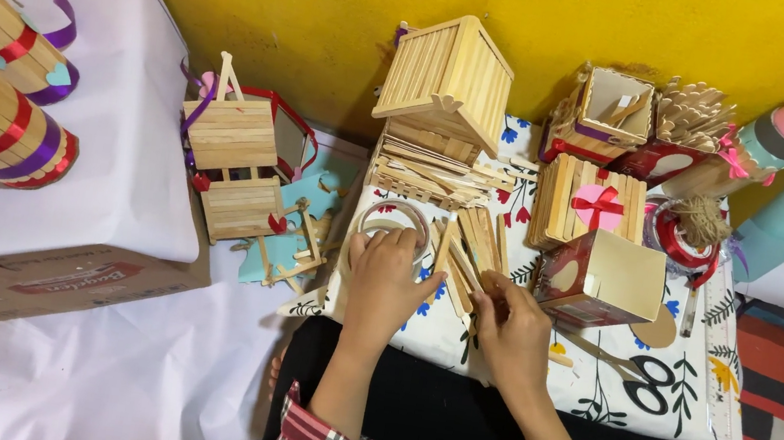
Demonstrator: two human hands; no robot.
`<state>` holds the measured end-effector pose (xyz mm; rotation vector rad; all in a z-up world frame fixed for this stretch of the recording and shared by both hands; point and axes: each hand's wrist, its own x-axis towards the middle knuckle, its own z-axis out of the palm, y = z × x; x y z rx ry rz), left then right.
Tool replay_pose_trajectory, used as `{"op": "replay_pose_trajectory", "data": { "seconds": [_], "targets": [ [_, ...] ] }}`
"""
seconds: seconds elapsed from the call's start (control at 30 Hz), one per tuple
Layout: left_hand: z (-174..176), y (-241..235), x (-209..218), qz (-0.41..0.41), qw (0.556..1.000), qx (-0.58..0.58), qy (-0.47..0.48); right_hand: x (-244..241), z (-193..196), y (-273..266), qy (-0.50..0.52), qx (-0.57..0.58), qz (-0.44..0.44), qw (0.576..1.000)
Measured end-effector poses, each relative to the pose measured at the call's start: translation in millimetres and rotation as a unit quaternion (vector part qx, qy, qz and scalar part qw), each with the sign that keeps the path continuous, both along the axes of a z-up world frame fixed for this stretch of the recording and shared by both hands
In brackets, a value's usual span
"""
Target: Constructing a lid frame for a wooden model using sticks, tape, and scissors.
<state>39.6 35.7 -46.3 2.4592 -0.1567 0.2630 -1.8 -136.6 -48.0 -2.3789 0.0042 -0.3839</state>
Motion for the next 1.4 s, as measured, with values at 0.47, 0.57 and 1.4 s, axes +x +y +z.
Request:
{"op": "replay_pose_trajectory", "data": {
  "seconds": [0.47,0.57,1.4],
  "targets": [
    [0.8,0.1,2.2,-0.001,0.999,0.014,0.035,0.0,-14.5,-5.2,-0.062,-0.132,0.056,0.988],
    [3.8,0.3,2.2,-0.003,0.999,0.010,0.039,-0.2,-22.3,-4.4,-0.066,-0.167,0.054,0.982],
    [-6.4,-22.6,-10.5,-0.071,0.867,-0.492,-0.035,-11.4,38.7,-115.4,0.387,0.044,0.039,0.920]
  ]
}}
